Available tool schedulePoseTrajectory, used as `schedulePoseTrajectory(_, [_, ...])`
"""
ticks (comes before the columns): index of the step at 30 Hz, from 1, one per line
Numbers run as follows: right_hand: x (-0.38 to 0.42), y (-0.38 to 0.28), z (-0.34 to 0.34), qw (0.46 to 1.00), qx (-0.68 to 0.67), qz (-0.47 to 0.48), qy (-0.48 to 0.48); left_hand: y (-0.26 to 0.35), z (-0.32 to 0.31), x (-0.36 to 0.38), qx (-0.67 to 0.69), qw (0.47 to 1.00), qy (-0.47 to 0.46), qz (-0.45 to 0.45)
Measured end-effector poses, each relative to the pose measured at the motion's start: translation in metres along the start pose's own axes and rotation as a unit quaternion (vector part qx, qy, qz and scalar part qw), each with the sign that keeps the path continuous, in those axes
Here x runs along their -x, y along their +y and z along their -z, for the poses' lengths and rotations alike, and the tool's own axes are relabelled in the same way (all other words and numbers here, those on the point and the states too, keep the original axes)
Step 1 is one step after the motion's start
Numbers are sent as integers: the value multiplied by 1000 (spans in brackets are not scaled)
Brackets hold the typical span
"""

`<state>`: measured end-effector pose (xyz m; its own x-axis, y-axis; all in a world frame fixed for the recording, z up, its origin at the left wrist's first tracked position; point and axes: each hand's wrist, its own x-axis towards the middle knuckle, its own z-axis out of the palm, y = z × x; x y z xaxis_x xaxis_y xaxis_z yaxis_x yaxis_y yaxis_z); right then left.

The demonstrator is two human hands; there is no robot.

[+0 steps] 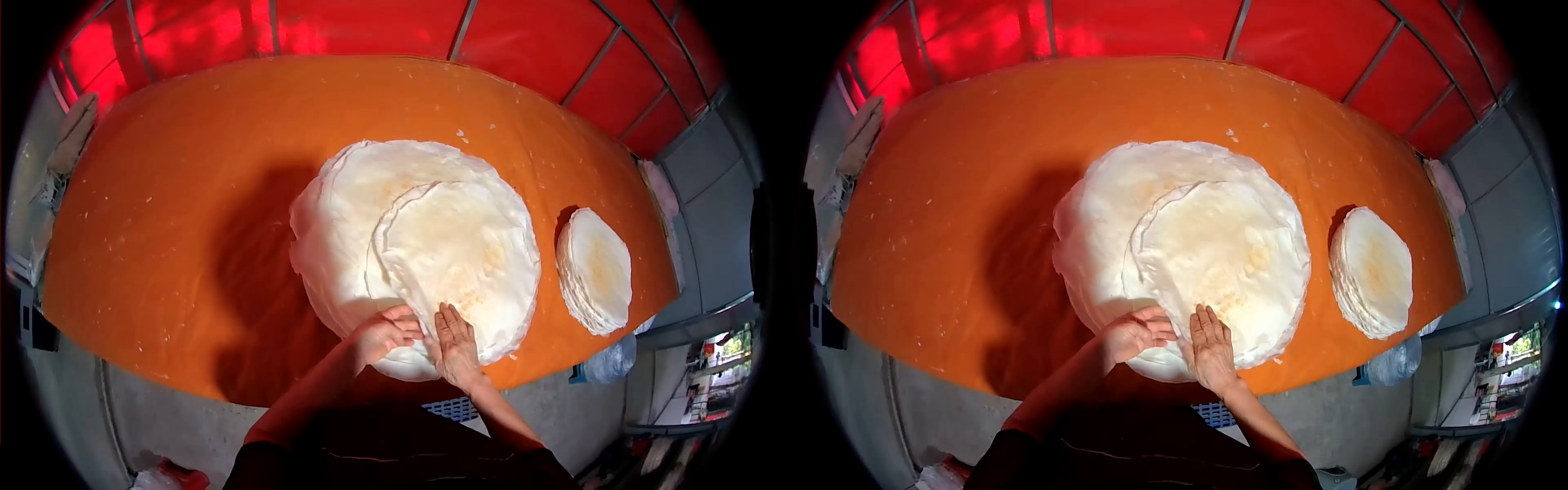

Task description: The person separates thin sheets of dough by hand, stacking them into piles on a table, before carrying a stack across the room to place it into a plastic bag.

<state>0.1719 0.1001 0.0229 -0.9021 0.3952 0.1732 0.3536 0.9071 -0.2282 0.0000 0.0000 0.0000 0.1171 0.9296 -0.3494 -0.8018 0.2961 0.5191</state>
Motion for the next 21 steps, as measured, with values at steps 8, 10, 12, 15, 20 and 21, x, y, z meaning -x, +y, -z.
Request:
schedulePoseTrajectory(8, [-25,8,-23,997,72,4,21,1,1,-14,178,980,40,-81])
schedulePoseTrajectory(10, [-34,39,-6,998,-37,15,-52,-3,16,-18,157,983,78,-47])
schedulePoseTrajectory(12, [-68,76,66,890,-384,-231,-85,-12,10,-21,64,988,120,-76])
schedulePoseTrajectory(15, [-111,160,190,909,-342,-237,-31,-18,7,-24,5,983,153,-102])
schedulePoseTrajectory(20, [-152,167,317,979,-105,-104,140,-15,1,-25,-46,972,200,-118])
schedulePoseTrajectory(21, [-153,144,314,955,-208,-176,119,-15,3,-28,-71,967,212,-121])
